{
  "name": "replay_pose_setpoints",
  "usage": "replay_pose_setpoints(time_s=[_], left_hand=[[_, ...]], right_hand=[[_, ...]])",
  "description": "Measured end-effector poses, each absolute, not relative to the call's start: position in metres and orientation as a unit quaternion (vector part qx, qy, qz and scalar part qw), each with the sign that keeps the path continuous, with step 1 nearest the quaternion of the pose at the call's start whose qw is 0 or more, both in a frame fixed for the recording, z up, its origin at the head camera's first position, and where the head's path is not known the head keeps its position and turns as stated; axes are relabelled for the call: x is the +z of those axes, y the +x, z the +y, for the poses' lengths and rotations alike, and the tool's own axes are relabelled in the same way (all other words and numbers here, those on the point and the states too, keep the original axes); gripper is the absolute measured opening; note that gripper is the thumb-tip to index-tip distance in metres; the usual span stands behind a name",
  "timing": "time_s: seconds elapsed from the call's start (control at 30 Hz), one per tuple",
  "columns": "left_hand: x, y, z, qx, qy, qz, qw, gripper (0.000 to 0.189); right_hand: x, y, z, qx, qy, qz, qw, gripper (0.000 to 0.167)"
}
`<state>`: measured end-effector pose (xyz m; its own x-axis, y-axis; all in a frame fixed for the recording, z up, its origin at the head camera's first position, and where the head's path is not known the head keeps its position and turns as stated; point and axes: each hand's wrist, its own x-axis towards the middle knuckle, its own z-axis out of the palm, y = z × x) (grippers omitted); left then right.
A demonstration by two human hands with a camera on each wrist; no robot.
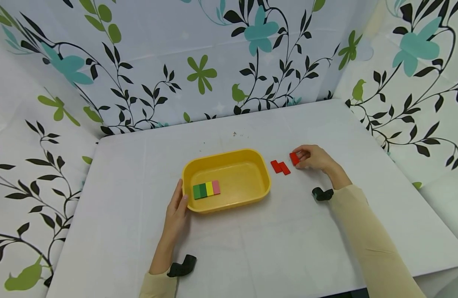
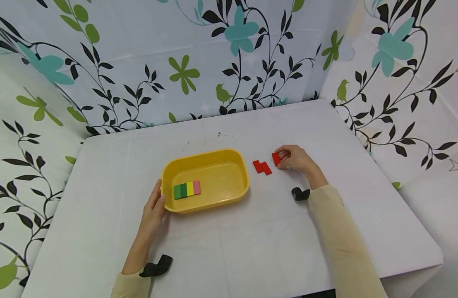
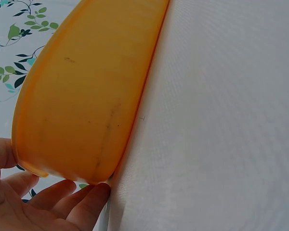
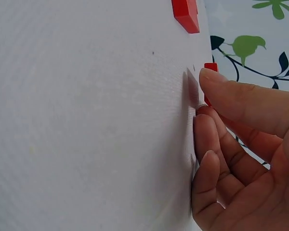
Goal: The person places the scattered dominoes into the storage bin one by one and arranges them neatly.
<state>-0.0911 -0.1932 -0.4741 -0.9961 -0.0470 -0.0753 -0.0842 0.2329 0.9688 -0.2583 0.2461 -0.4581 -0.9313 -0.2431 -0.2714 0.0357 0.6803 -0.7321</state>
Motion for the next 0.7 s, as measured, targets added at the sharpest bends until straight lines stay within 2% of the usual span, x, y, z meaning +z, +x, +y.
replay_pose_setpoints(time_s=[0.17,0.33,0.53,0.7], left_hand=[[-0.475,-0.091,-0.193,0.621,-0.045,0.782,0.019,0.055],[-0.474,-0.090,-0.193,0.622,-0.041,0.782,0.022,0.055],[-0.473,-0.091,-0.193,0.624,-0.041,0.780,0.024,0.055],[-0.473,-0.091,-0.194,0.624,-0.044,0.780,0.025,0.055]], right_hand=[[-0.456,-0.254,0.246,-0.400,-0.031,0.900,0.170,0.054],[-0.450,-0.248,0.243,-0.410,-0.021,0.902,0.138,0.050],[-0.429,-0.238,0.231,-0.436,-0.002,0.896,0.087,0.051],[-0.409,-0.228,0.215,-0.464,-0.005,0.883,0.071,0.054]])
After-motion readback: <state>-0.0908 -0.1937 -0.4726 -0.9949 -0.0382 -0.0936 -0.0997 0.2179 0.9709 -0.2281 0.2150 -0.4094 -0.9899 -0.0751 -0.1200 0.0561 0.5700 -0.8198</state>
